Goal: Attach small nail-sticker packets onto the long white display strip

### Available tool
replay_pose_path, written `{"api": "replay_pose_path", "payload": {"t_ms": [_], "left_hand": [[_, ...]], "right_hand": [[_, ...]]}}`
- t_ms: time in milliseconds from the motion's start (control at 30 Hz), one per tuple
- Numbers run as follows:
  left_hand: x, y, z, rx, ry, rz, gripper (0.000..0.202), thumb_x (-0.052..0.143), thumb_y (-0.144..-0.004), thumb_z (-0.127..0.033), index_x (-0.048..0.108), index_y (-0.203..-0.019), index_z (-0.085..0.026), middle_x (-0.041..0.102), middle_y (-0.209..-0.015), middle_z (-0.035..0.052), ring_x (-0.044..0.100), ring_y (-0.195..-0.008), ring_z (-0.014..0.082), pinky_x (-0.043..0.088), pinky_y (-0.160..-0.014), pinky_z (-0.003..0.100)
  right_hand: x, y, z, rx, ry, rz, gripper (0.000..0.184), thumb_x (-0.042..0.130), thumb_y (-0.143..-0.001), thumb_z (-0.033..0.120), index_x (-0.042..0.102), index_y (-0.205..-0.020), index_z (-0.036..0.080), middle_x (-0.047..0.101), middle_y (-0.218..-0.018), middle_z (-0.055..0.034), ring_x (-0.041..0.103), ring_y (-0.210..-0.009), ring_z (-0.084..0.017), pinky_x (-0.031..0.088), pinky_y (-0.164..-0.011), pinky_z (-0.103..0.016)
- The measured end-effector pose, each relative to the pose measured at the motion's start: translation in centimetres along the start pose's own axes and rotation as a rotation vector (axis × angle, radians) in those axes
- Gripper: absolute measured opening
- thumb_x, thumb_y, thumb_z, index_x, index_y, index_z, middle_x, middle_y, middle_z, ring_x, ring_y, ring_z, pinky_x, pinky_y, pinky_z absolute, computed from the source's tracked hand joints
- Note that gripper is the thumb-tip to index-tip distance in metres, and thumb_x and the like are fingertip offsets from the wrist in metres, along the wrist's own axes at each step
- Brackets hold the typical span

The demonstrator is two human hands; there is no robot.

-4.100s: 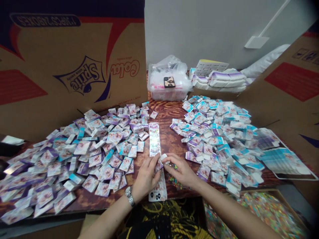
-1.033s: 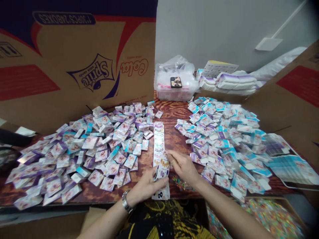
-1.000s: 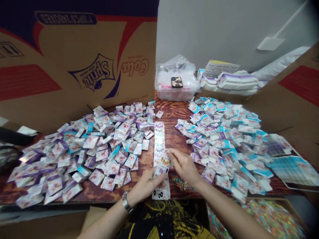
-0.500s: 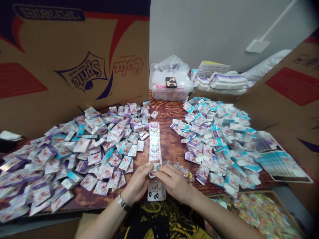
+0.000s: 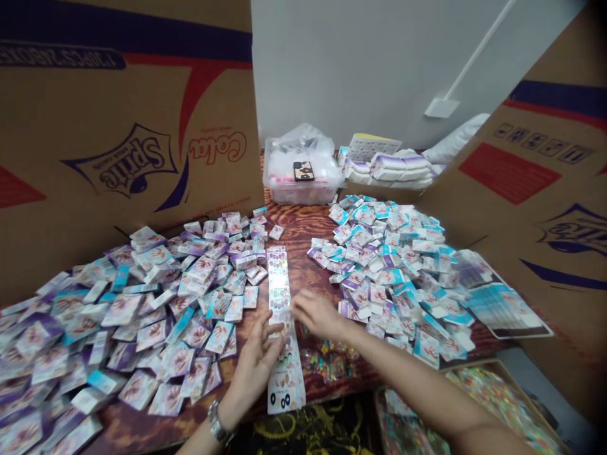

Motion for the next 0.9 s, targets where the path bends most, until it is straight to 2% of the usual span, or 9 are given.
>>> {"api": "replay_pose_path", "payload": {"t_ms": [67, 167, 233, 300, 433, 533, 700, 800, 900], "left_hand": [[-0.4, -0.1, 0.3, 0.008, -0.057, -0.04, 0.063, 0.061, -0.076, -0.045, 0.037, -0.129, -0.018, 0.054, -0.124, 0.0152, 0.06, -0.102, 0.0248, 0.049, -0.087, 0.04], [-0.2, 0.1, 0.7, -0.013, -0.104, -0.018, 0.052, 0.061, -0.075, -0.046, 0.051, -0.116, -0.017, 0.059, -0.118, 0.0146, 0.06, -0.102, 0.0259, 0.048, -0.088, 0.04], [0.1, 0.4, 1.0, -0.035, -0.088, 0.011, 0.047, 0.062, -0.075, -0.046, 0.055, -0.111, -0.017, 0.062, -0.113, 0.0139, 0.062, -0.099, 0.0253, 0.049, -0.086, 0.039], [0.3, 0.7, 1.3, -0.048, -0.072, 0.021, 0.044, 0.062, -0.076, -0.045, 0.056, -0.109, -0.017, 0.064, -0.11, 0.0139, 0.063, -0.097, 0.0248, 0.049, -0.084, 0.038], [0.3, 0.7, 1.0, -0.002, -0.154, 0.023, 0.036, 0.058, -0.081, -0.04, 0.058, -0.109, -0.018, 0.065, -0.107, 0.0133, 0.063, -0.095, 0.0245, 0.048, -0.084, 0.037], [1.2, -0.3, -0.7, 0.142, -0.363, 0.069, 0.03, 0.053, -0.084, -0.034, 0.059, -0.11, -0.02, 0.065, -0.108, 0.0113, 0.061, -0.098, 0.0245, 0.046, -0.086, 0.036], [6.6, -3.6, -3.0, 0.518, -0.932, 0.273, 0.036, 0.044, -0.086, -0.019, 0.052, -0.121, -0.016, 0.059, -0.116, 0.0147, 0.05, -0.107, 0.0278, 0.039, -0.092, 0.041], [9.5, -6.5, -2.2, 0.56, -1.074, 0.348, 0.033, 0.045, -0.082, -0.012, 0.056, -0.114, -0.011, 0.058, -0.112, 0.0182, 0.047, -0.107, 0.0307, 0.037, -0.091, 0.044], [10.6, -9.0, -1.4, 0.531, -1.075, 0.346, 0.027, 0.044, -0.08, -0.007, 0.061, -0.101, -0.01, 0.061, -0.1, 0.0194, 0.047, -0.103, 0.0322, 0.036, -0.087, 0.046]], "right_hand": [[-2.8, -2.8, -4.5, 0.17, 0.086, -0.087, 0.016, 0.044, -0.091, 0.021, 0.057, -0.082, 0.017, 0.058, -0.088, -0.0062, 0.052, -0.085, -0.017, 0.039, -0.078, -0.027], [-6.4, -6.4, -10.0, 0.263, 0.118, -0.142, 0.02, 0.038, -0.091, 0.017, 0.057, -0.084, 0.014, 0.058, -0.097, -0.0115, 0.05, -0.095, -0.02, 0.035, -0.084, -0.031], [-7.1, -7.6, -12.2, 0.275, 0.106, -0.111, 0.02, 0.04, -0.09, 0.018, 0.058, -0.082, 0.014, 0.059, -0.094, -0.0108, 0.051, -0.092, -0.02, 0.036, -0.082, -0.029], [-6.3, -7.8, -13.2, 0.26, 0.079, -0.058, 0.019, 0.043, -0.089, 0.02, 0.058, -0.079, 0.014, 0.06, -0.089, -0.0088, 0.052, -0.087, -0.018, 0.036, -0.078, -0.027], [-3.0, -6.1, -11.9, 0.16, -0.004, 0.056, 0.014, 0.05, -0.086, 0.022, 0.058, -0.077, 0.015, 0.06, -0.081, -0.0045, 0.053, -0.078, -0.015, 0.037, -0.073, -0.023], [-2.1, -4.2, -9.7, 0.068, -0.079, 0.081, 0.014, 0.051, -0.086, 0.026, 0.058, -0.078, 0.017, 0.06, -0.082, -0.0019, 0.053, -0.076, -0.014, 0.038, -0.072, -0.022], [-4.9, -1.4, -7.5, 0.08, -0.16, -0.093, 0.02, 0.04, -0.092, 0.03, 0.054, -0.087, 0.017, 0.057, -0.086, -0.0031, 0.052, -0.082, -0.015, 0.039, -0.075, -0.025], [-6.1, 0.3, -6.6, 0.116, -0.219, -0.151, 0.021, 0.037, -0.093, 0.031, 0.052, -0.089, 0.017, 0.056, -0.081, -0.0019, 0.052, -0.074, -0.013, 0.04, -0.067, -0.023], [-6.5, 2.1, -5.8, 0.162, -0.345, -0.186, 0.021, 0.042, -0.092, 0.035, 0.054, -0.089, 0.017, 0.057, -0.078, -0.0007, 0.053, -0.07, -0.013, 0.04, -0.064, -0.023]]}}
Point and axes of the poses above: each hand's wrist, its own y-axis away from the middle knuckle, its own x-axis out of the palm, z = x × y, the point moved 6 cm from there along -y, towards the middle knuckle
